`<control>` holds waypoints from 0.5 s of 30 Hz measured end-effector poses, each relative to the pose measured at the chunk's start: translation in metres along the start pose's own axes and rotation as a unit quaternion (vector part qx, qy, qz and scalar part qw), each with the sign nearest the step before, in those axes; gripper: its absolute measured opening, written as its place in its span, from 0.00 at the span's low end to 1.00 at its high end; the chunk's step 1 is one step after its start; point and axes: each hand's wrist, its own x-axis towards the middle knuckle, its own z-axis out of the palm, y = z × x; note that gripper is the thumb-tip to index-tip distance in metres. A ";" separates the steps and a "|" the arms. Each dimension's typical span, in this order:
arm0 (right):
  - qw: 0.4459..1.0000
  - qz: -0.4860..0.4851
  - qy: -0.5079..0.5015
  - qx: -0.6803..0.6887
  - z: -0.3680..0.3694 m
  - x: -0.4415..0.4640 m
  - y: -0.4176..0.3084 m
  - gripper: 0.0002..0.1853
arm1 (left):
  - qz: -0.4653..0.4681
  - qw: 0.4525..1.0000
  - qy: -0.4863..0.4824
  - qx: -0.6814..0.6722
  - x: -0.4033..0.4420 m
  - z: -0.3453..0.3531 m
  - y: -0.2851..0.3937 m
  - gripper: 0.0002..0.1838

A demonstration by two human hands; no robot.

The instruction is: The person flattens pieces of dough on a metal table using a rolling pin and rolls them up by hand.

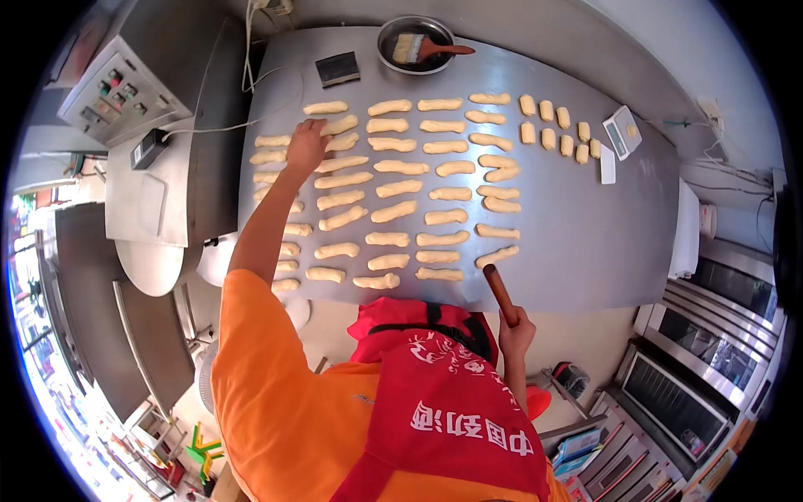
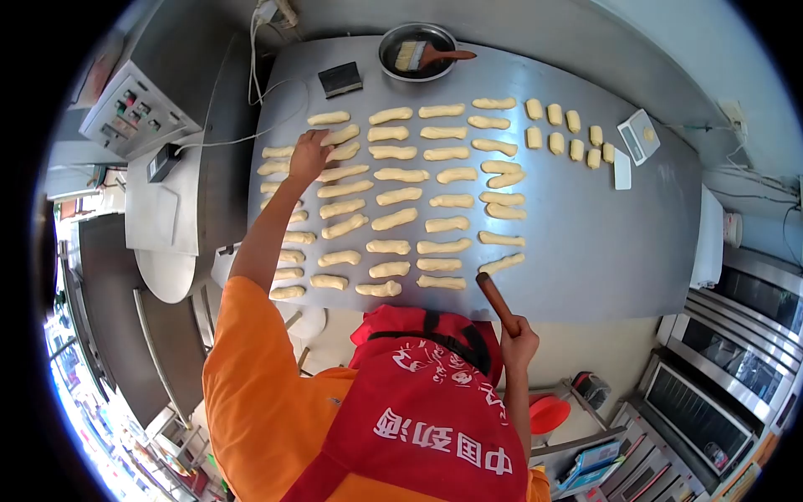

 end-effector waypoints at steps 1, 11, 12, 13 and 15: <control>1.000 0.002 0.000 0.016 0.002 -0.004 0.000 0.08 | -0.007 0.999 -0.034 -0.010 0.009 0.001 -0.003 0.17; 0.999 0.019 0.016 0.043 0.013 -0.015 0.013 0.11 | 0.054 0.961 -0.253 0.100 0.109 -0.033 0.004 0.19; 0.998 0.031 0.027 0.051 0.014 -0.014 0.017 0.12 | 0.030 0.956 -0.278 0.090 0.117 -0.061 0.050 0.17; 0.997 0.043 0.031 0.060 0.015 -0.014 0.019 0.12 | 0.000 0.948 -0.306 0.084 0.118 -0.089 0.097 0.15; 0.992 0.067 0.047 0.092 0.020 -0.016 0.027 0.13 | 0.150 0.946 -0.243 0.151 0.112 -0.105 0.148 0.10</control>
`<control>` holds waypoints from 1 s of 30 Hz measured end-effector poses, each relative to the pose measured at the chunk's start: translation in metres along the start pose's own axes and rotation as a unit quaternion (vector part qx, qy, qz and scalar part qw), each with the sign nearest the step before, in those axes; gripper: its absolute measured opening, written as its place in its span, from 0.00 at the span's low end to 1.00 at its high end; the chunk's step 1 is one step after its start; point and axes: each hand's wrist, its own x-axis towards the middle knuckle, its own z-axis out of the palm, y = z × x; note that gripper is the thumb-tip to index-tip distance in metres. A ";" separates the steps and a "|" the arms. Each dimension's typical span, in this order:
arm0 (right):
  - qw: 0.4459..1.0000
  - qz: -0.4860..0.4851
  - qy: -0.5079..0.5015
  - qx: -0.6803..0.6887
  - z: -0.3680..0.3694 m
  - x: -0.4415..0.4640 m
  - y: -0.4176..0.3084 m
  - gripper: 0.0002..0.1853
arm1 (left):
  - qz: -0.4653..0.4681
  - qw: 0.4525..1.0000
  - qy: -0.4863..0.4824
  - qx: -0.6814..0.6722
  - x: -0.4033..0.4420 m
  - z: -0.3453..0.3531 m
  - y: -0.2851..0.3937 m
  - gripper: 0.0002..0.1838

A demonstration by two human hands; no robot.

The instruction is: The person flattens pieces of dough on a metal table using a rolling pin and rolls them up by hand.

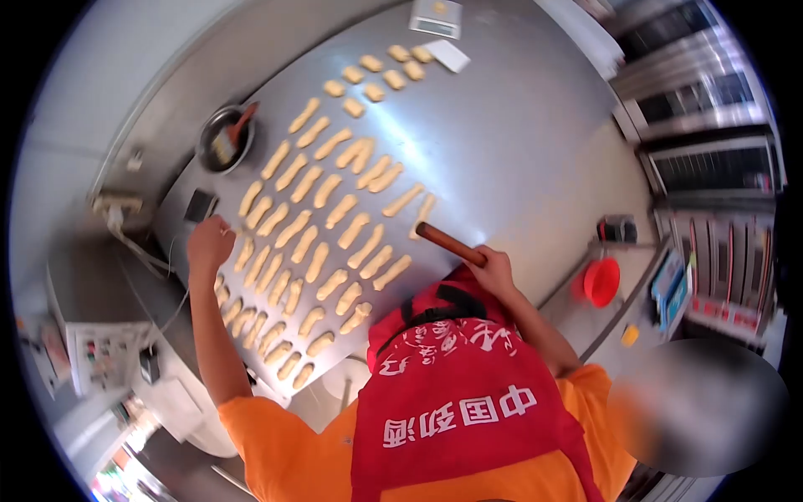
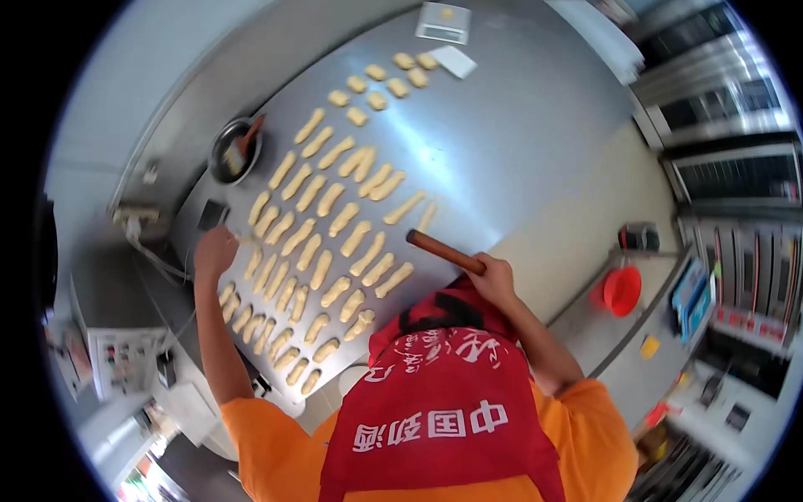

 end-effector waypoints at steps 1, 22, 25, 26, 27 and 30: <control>1.000 0.012 0.014 0.021 0.001 -0.002 0.008 0.13 | 0.014 1.000 -0.013 0.001 -0.001 -0.011 0.026 0.09; 0.935 0.212 0.056 0.280 -0.082 0.073 0.135 0.11 | 0.124 0.864 -0.005 -0.487 0.128 -0.094 0.478 0.18; 0.931 0.217 0.066 0.287 -0.111 0.087 0.144 0.11 | 0.102 0.879 -0.012 -0.465 0.163 -0.076 0.527 0.21; 0.926 0.224 0.076 0.294 -0.116 0.087 0.152 0.11 | 0.102 0.878 -0.004 -0.468 0.166 -0.071 0.541 0.21; 0.921 0.230 0.086 0.302 -0.119 0.089 0.158 0.11 | 0.103 0.877 0.004 -0.469 0.169 -0.065 0.553 0.21; 0.902 0.267 0.109 0.321 -0.129 0.086 0.160 0.12 | 0.107 0.879 0.038 -0.463 0.157 -0.037 0.580 0.23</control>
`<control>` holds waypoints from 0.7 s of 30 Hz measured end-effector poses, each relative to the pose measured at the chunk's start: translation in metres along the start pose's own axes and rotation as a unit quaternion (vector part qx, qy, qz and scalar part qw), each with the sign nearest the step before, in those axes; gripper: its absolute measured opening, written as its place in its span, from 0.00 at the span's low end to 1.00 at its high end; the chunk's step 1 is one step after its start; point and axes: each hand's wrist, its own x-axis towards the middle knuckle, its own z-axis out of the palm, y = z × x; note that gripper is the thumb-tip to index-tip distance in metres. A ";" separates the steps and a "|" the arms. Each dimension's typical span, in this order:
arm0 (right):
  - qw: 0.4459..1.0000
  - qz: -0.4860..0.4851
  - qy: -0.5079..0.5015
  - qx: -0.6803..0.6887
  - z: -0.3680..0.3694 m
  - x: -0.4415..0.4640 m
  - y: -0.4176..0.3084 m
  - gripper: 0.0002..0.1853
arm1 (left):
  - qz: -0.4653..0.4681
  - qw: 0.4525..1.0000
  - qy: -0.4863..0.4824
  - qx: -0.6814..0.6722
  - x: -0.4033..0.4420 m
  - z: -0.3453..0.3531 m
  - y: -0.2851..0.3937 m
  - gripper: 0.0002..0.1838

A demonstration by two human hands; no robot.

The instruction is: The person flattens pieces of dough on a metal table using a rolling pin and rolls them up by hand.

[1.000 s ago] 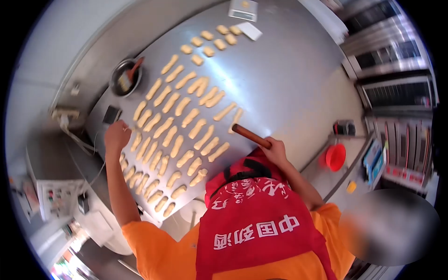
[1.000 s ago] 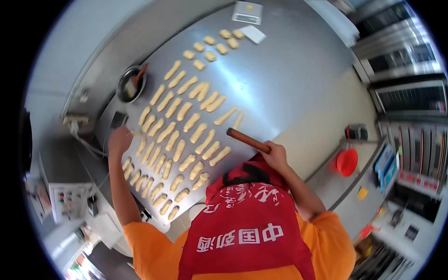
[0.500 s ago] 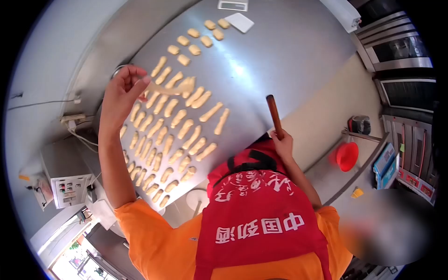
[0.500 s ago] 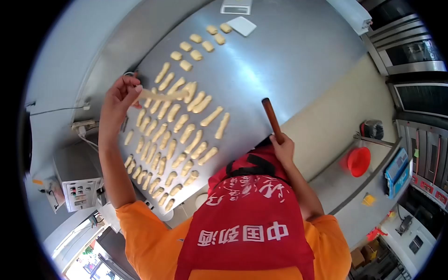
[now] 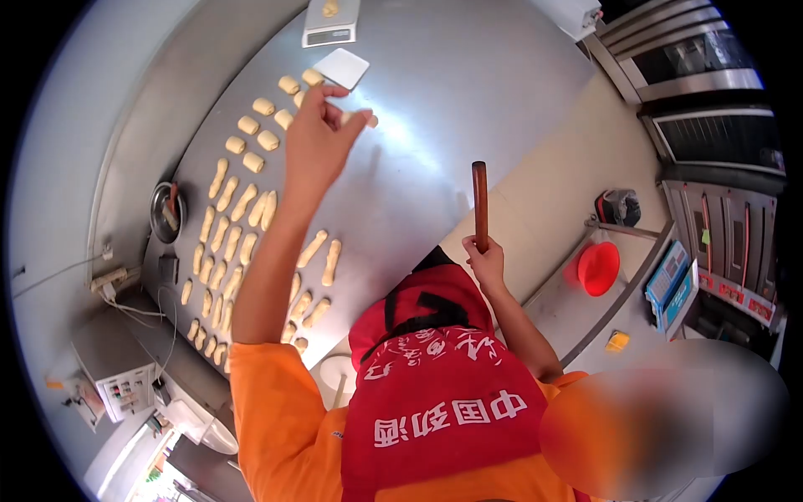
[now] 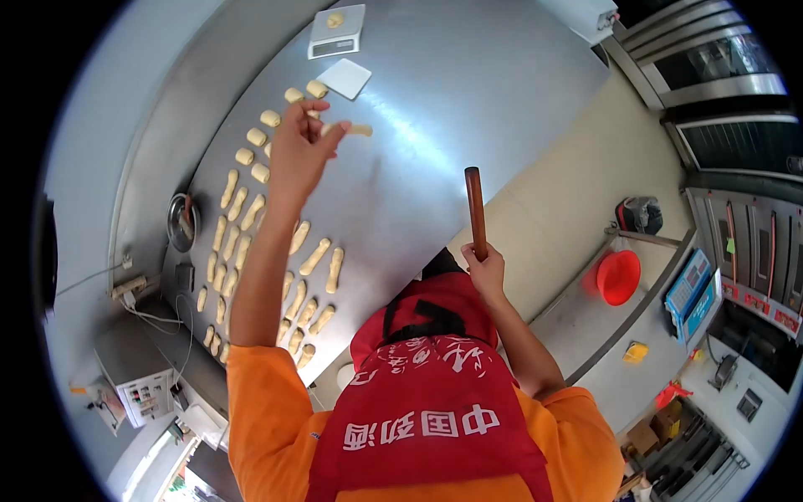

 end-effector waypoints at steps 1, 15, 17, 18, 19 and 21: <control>1.000 0.016 0.011 0.009 -0.001 -0.003 -0.003 0.12 | 0.007 1.000 0.008 0.007 -0.012 0.014 -0.006 0.23; 0.997 0.035 0.049 -0.038 0.016 -0.047 0.033 0.15 | -0.123 0.942 -0.140 0.279 -0.221 0.119 -0.150 0.57; 0.998 0.004 0.050 -0.042 0.024 -0.045 0.036 0.16 | 0.047 0.946 -0.071 0.314 -0.211 0.126 -0.155 0.56; 0.998 -0.009 0.051 -0.044 0.028 -0.046 0.039 0.17 | 0.131 0.935 -0.037 0.328 -0.208 0.131 -0.158 0.55; 0.993 -0.045 0.074 -0.076 0.033 -0.045 0.039 0.18 | 0.142 0.933 -0.089 0.319 -0.213 0.141 -0.172 0.53; 0.990 -0.047 0.104 -0.087 0.040 -0.044 0.031 0.16 | 0.163 0.921 -0.188 0.300 -0.226 0.160 -0.199 0.48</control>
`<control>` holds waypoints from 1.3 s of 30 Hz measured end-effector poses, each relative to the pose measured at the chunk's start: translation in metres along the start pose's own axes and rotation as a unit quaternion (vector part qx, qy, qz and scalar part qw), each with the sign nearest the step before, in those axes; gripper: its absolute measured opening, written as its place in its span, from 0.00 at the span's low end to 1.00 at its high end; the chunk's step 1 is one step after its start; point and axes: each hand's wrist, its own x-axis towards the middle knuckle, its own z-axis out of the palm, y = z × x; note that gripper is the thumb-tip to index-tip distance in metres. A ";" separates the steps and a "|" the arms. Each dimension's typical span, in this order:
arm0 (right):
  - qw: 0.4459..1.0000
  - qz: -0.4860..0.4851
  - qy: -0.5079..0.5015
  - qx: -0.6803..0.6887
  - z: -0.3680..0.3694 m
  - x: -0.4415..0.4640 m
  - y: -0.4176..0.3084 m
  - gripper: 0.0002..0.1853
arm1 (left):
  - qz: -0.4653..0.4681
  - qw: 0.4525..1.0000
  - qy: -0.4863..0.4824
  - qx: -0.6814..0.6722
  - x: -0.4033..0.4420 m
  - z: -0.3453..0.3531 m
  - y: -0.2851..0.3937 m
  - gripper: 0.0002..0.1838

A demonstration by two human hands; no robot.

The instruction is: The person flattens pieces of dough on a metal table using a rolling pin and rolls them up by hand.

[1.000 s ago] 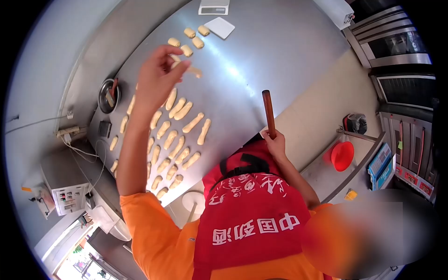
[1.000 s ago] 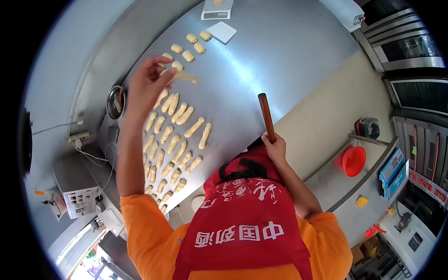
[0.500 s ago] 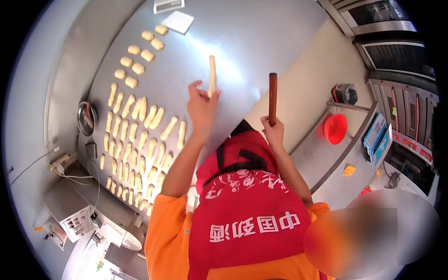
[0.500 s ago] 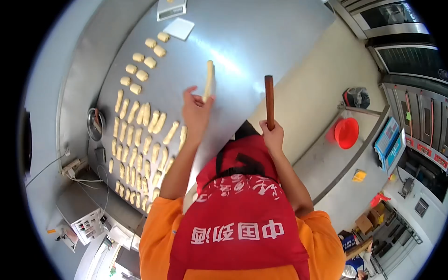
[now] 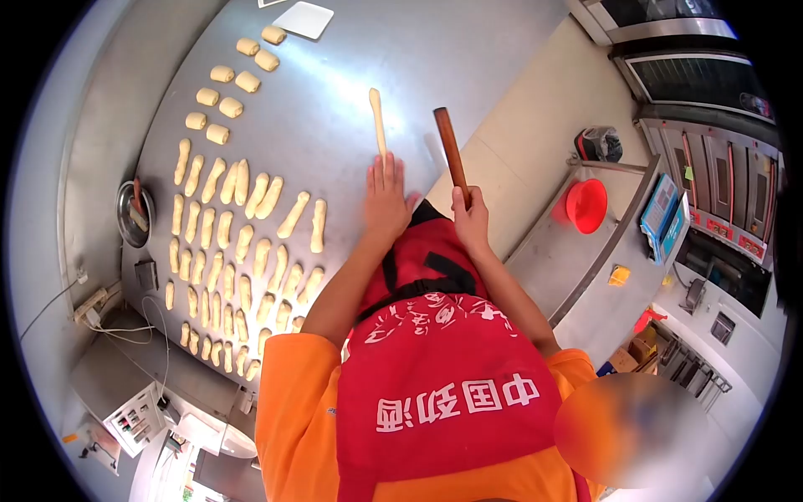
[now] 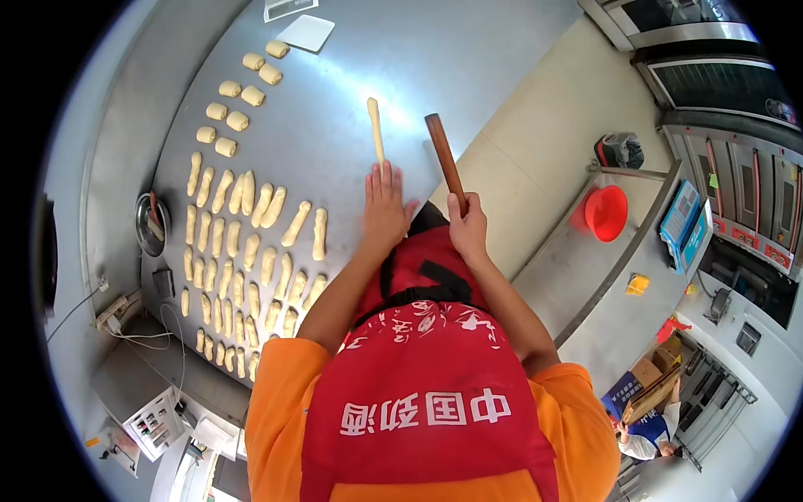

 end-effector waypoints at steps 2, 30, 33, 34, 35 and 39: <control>0.993 -0.089 0.037 -0.068 0.007 0.015 -0.014 0.14 | -0.015 0.998 0.037 -0.045 -0.003 0.002 0.002 0.46; 0.843 -0.502 -0.075 -0.179 0.124 0.322 -0.183 0.26 | 0.024 0.974 0.208 0.083 0.328 -0.107 -0.162 0.40; 0.792 -0.549 0.009 -0.266 0.126 0.320 -0.172 0.22 | 0.084 0.970 0.159 0.161 0.308 -0.100 -0.166 0.36; 0.811 -0.520 -0.023 -0.268 0.126 0.321 -0.185 0.21 | 0.094 0.965 0.178 0.170 0.312 -0.099 -0.170 0.36; 0.830 -0.485 -0.056 -0.271 0.124 0.321 -0.194 0.19 | 0.105 0.960 0.193 0.176 0.313 -0.096 -0.174 0.35; 0.867 -0.422 -0.103 -0.244 0.112 0.271 -0.162 0.20 | 0.028 0.990 0.122 0.064 0.250 -0.107 -0.137 0.32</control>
